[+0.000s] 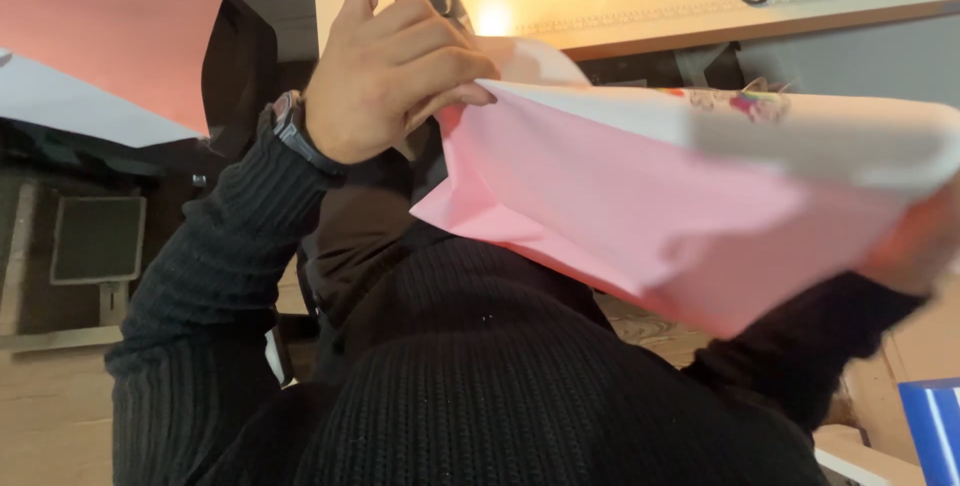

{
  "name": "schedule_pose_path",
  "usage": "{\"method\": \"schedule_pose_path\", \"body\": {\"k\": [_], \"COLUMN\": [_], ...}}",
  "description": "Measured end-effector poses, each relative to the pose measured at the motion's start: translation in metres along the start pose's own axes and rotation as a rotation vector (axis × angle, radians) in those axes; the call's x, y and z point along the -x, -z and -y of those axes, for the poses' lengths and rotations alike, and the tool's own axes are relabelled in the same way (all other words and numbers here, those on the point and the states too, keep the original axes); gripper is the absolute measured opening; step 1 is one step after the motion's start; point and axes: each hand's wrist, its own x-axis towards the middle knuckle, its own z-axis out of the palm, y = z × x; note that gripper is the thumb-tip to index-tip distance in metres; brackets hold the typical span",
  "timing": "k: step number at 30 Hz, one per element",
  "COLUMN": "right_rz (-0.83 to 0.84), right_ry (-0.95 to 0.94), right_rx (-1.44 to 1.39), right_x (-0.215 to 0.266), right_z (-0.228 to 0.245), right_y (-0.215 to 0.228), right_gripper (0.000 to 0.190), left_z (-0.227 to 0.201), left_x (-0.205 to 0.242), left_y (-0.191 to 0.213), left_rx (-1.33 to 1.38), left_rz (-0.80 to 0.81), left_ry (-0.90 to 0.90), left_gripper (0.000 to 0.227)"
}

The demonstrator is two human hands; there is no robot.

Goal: The recorder is sewing pieces of a pink and black leather bag using an industrial sewing machine.

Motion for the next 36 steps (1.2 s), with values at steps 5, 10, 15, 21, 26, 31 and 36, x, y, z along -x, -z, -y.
{"method": "schedule_pose_path", "body": {"k": [5, 10, 15, 21, 26, 31, 36], "right_rz": [0.018, 0.098, 0.119, 0.667, 0.679, 0.663, 0.640], "right_ry": [0.138, 0.393, 1.096, 0.812, 0.668, 0.726, 0.687], "right_rx": [0.242, 0.876, 1.761, 1.212, 1.066, 1.244, 1.327], "right_x": [0.027, 0.055, 0.046, 0.024, 0.005, -0.008, -0.024], "right_z": [0.042, 0.075, 0.103, 0.089, 0.084, 0.081, 0.089], "right_y": [-0.085, -0.237, -0.337, -0.384, -0.397, -0.406, -0.417], "right_gripper": [0.034, 0.056, 0.062, 0.069, 0.037, 0.029, 0.024], "left_z": [-0.002, -0.004, 0.007, 0.017, 0.034, 0.064, 0.083], "left_x": [-0.019, -0.033, -0.032, -0.080, -0.104, -0.089, -0.087], "left_y": [0.012, 0.021, 0.016, 0.022, 0.029, 0.016, 0.011], "left_rx": [-0.182, -0.282, -0.221, -0.194, -0.081, 0.079, 0.041], "left_rz": [0.002, -0.006, 0.022, 0.060, 0.103, 0.200, 0.140], "left_ry": [-0.074, -0.128, -0.153, -0.353, -0.249, -0.123, -0.141], "left_gripper": [0.023, 0.024, 0.023, 0.023, 0.029, 0.033, 0.035]}}
